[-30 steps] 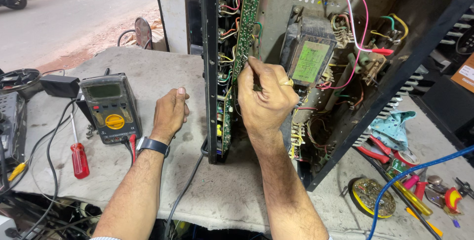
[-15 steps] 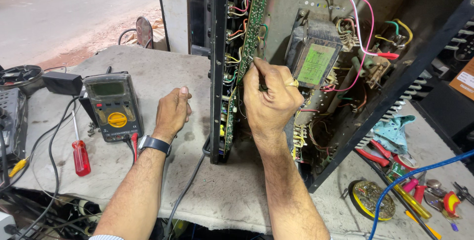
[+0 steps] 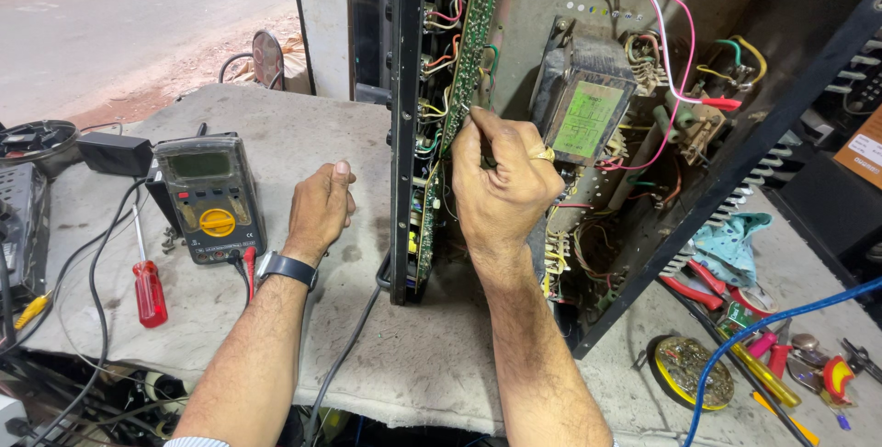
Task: The person repairs an audio amplifier chassis on a workbench, probing and adjusting components on the internal circuit board with a multimeter connected, using a screwdriver on parts inside the chassis, and repositioning the amplifier to work on the board and front panel controls.
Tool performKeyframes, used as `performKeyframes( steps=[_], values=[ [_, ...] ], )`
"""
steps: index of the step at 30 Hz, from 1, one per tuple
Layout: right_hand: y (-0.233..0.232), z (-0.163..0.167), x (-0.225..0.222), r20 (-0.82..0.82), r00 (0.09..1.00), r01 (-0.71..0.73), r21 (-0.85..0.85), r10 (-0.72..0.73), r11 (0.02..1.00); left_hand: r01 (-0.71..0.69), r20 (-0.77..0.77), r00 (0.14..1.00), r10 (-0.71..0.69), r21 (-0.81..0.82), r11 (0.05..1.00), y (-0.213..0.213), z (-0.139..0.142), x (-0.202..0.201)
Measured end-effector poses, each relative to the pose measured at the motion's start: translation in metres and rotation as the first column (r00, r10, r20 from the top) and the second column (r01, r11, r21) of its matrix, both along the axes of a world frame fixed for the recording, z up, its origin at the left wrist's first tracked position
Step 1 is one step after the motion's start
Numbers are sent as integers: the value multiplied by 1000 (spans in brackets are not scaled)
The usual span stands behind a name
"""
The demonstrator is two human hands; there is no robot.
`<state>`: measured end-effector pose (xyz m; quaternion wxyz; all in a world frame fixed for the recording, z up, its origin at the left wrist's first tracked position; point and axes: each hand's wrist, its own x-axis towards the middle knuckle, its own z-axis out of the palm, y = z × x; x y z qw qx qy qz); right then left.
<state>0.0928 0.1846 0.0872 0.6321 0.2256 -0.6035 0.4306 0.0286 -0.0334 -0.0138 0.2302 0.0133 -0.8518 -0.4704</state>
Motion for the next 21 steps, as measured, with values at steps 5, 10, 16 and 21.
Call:
performKeyframes(
  steps=[5, 10, 16, 21],
  values=[
    [0, -1, 0, 8, 1000, 11, -17, -11, 1000, -5, 8, 1000, 5, 12, 1000, 0, 0, 1],
    [0, -1, -1, 7, 999, 31, -3, -31, 1000, -7, 13, 1000, 7, 11, 1000, 1, -1, 1],
    [0, -1, 0, 16, 1000, 15, -3, -15, 1000, -2, 7, 1000, 2, 12, 1000, 0, -2, 0],
    [1, -1, -1, 9, 1000, 19, 2, -19, 1000, -2, 4, 1000, 2, 6, 1000, 0, -3, 0]
  ],
)
